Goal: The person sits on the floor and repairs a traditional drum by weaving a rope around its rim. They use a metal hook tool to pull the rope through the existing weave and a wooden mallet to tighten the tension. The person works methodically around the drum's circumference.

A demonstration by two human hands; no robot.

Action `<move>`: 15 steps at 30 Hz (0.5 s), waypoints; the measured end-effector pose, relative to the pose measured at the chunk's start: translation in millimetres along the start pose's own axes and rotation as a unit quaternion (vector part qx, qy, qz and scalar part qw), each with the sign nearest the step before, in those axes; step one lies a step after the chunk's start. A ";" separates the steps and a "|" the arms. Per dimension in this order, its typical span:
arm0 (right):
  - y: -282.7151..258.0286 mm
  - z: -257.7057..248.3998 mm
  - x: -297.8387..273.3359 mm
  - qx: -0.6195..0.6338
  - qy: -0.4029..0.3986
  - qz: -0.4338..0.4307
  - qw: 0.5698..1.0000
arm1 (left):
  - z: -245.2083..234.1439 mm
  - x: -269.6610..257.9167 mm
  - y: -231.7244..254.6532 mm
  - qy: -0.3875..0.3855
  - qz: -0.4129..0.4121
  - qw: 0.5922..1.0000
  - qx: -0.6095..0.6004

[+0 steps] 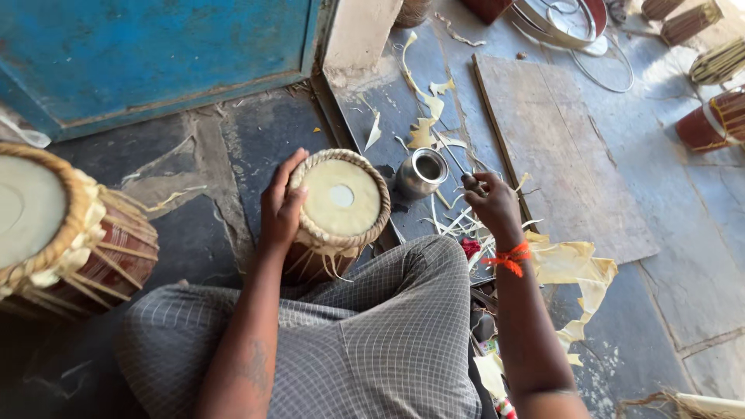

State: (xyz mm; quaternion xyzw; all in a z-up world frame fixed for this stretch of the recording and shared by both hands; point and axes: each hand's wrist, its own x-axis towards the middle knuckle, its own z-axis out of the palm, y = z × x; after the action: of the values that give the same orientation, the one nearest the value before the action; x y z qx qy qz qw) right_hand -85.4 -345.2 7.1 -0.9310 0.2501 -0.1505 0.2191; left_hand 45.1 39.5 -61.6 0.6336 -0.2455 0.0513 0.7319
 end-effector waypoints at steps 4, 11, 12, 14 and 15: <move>30.6 23.9 34.5 -0.093 0.022 -0.018 0.995 | 12.2 -17.5 7.2 0.062 0.054 0.993 0.086; 68.1 89.8 91.1 -0.167 0.013 -0.100 0.981 | 10.7 -24.9 28.9 0.056 0.014 0.993 0.102; 64.2 96.8 98.1 -0.164 0.012 -0.116 0.980 | 9.6 -23.4 30.5 0.057 0.010 0.991 0.118; 59.6 86.2 99.9 -0.114 -0.007 -0.088 0.990 | 7.8 -20.7 33.4 0.056 0.010 0.987 0.151; 52.6 81.2 100.0 -0.033 0.030 -0.113 0.993 | 6.1 -19.2 34.5 0.054 0.010 0.985 0.166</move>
State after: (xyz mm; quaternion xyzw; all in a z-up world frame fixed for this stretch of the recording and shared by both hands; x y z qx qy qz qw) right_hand 8.2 -412.4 -70.9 -0.9553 0.1544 -0.1933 0.1619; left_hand 13.2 44.8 -38.2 0.7402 -0.2005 0.1331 0.6279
